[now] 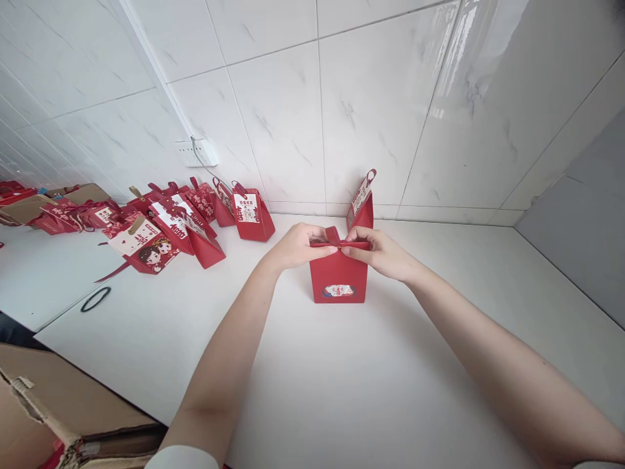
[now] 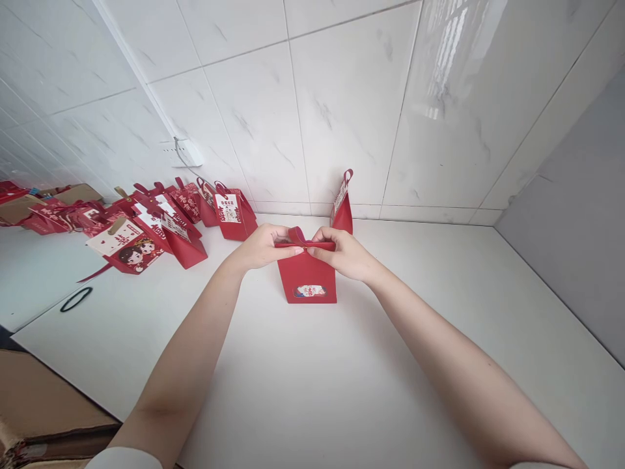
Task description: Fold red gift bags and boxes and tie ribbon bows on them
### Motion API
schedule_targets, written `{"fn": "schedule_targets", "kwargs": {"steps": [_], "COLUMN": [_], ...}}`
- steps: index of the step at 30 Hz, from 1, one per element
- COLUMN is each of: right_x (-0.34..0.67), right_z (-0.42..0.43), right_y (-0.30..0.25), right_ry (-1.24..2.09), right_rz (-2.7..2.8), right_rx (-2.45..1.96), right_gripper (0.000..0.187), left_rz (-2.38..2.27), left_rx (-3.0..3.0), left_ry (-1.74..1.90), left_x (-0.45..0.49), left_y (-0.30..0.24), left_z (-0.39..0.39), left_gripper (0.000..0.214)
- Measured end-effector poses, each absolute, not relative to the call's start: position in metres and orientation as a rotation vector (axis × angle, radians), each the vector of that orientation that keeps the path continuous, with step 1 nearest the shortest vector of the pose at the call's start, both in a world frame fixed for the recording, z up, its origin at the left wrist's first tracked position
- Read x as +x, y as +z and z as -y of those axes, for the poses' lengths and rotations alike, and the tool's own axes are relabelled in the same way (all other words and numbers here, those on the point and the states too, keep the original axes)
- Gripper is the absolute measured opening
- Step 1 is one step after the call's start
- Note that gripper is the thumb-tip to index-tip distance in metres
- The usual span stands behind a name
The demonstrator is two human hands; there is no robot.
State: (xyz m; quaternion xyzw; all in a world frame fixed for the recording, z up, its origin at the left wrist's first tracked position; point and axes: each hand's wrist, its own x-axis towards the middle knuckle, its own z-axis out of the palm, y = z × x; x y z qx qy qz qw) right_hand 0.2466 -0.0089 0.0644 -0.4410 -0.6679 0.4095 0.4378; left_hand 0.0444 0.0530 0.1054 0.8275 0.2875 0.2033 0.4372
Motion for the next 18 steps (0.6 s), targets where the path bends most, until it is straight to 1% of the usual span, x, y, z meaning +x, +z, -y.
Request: {"fn": "schedule_targets", "kwargs": {"steps": [4, 8, 14, 18], "right_x": [0.246, 0.249, 0.256, 0.257], "right_z": [0.012, 0.018, 0.020, 0.016], "right_y": [0.069, 0.078, 0.084, 0.078], "right_ry": [0.722, 0.536, 0.213, 0.090], "right_rz": [1.805, 1.896, 1.991, 2.043], "right_rx": [-1.179, -1.108, -0.984, -0.996], "right_gripper": [0.017, 0.009, 0.015, 0.018], "left_rz": [-0.727, -0.708, -0.762, -0.849], "left_rx": [2.093, 2.134, 2.133, 2.169], "left_ry": [0.528, 0.511, 0.545, 0.591], "left_x": [0.044, 0.043, 0.035, 0.032], "left_y": [0.106, 0.112, 0.119, 0.118], "left_z": [-0.051, -0.049, -0.052, -0.055], "left_gripper": [0.027, 0.023, 0.023, 0.021]}}
